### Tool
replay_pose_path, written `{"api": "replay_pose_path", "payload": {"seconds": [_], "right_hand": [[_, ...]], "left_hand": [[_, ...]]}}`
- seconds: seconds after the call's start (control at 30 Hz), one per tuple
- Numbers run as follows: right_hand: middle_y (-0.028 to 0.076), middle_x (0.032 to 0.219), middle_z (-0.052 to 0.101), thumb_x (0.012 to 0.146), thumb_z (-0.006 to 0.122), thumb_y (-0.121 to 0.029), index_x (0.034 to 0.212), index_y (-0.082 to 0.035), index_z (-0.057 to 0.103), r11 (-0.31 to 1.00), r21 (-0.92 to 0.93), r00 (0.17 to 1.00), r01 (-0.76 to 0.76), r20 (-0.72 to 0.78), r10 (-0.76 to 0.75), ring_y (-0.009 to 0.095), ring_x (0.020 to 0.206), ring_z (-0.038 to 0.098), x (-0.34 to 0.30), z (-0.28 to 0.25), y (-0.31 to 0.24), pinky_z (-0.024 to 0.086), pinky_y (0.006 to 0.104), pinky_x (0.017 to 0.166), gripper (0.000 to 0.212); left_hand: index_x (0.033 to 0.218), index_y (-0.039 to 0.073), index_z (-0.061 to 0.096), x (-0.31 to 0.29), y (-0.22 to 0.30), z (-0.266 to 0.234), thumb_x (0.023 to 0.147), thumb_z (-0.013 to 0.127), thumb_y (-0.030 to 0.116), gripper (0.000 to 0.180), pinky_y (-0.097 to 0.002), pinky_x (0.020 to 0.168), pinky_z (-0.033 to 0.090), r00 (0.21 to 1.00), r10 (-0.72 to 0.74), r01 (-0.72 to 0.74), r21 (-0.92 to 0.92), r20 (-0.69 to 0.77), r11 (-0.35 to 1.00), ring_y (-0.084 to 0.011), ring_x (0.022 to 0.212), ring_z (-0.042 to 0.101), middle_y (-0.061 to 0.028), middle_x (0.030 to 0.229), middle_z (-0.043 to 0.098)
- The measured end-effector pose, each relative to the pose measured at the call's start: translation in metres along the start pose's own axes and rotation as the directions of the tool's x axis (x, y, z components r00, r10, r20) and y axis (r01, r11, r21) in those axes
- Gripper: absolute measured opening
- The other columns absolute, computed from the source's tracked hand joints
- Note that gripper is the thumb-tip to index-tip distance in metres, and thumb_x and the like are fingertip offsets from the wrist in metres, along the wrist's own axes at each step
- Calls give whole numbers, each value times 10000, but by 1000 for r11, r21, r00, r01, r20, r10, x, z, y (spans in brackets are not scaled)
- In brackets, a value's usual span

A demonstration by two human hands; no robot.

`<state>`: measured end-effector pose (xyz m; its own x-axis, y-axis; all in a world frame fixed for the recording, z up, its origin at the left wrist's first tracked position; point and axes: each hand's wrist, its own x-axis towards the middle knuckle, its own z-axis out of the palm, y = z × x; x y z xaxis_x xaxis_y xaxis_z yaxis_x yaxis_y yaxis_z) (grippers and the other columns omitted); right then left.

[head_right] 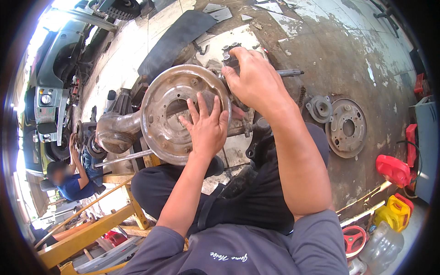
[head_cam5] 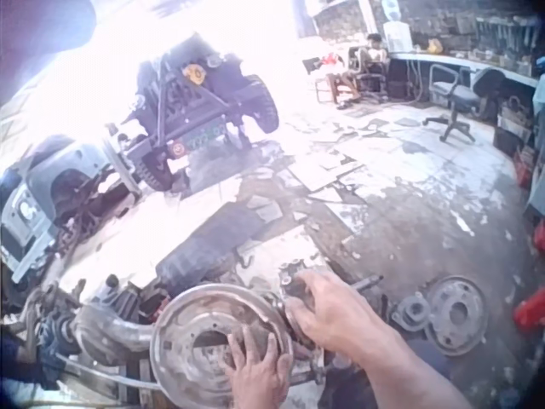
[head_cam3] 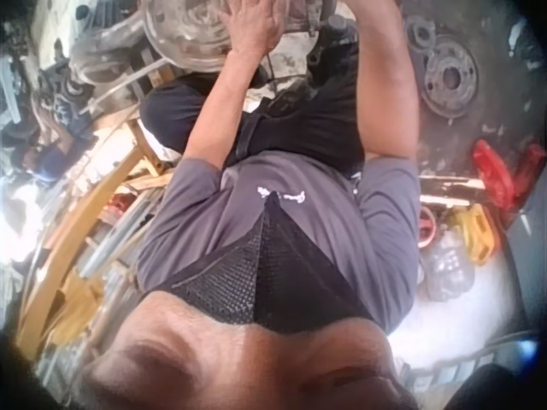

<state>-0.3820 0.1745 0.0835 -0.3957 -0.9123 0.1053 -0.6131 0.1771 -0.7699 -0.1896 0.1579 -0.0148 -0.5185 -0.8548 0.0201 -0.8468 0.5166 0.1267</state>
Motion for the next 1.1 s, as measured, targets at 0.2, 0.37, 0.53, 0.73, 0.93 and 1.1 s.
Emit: {"api": "replay_pose_path", "payload": {"seconds": [0.2,0.37,0.53,0.73,0.93,1.1], "right_hand": [[269,1269,626,962,646,-277,1318,21,583,1000,20,1000,-4,13,4,418,1201,589,-1,1,-3,467,467,1023,468],[279,1242,630,966,645,-279,1319,16,581,1000,-6,999,28,-16,-28,429,1171,603,-2,4,1,479,472,999,465],[276,1231,633,969,639,-277,1332,4,574,999,21,999,30,28,-31,428,1143,620,0,10,-2,490,474,980,464],[261,1237,634,971,635,-275,1342,-1,570,1000,10,999,30,39,-30,418,1149,619,-2,10,-4,493,468,978,466],[248,1240,633,972,634,-279,1349,-12,567,999,4,998,39,56,-39,405,1156,618,-2,9,-3,491,464,983,467],[251,1256,627,971,635,-273,1348,-11,565,999,27,997,32,72,-34,409,1158,615,-4,7,-5,487,459,989,463]], "left_hand": [[1506,185,490,13,-5,-9,1051,380,522,576,-809,1090,22,1000,5,-5,3,-21,1000,-495,1534,64,-222,1661,202],[1485,168,515,-6,1,-5,1055,381,519,572,-820,1076,17,1000,22,-20,-72,19,997,-501,1531,57,-237,1652,211],[1484,196,522,0,0,-13,1058,374,531,562,-818,1077,11,999,-7,12,-88,51,996,-503,1532,43,-247,1658,179],[1488,202,518,-10,-2,-1,1060,382,518,549,-802,1094,18,1000,7,-6,-93,5,996,-506,1530,53,-238,1663,177],[1378,179,629,-9,-6,-6,1030,485,474,479,-775,1111,62,989,69,-76,-48,-129,996,-465,1527,141,-207,1640,266],[1250,164,719,-14,-9,2,995,569,407,382,-701,1130,159,972,67,-90,-94,-225,991,-370,1463,354,-142,1518,490]]}}
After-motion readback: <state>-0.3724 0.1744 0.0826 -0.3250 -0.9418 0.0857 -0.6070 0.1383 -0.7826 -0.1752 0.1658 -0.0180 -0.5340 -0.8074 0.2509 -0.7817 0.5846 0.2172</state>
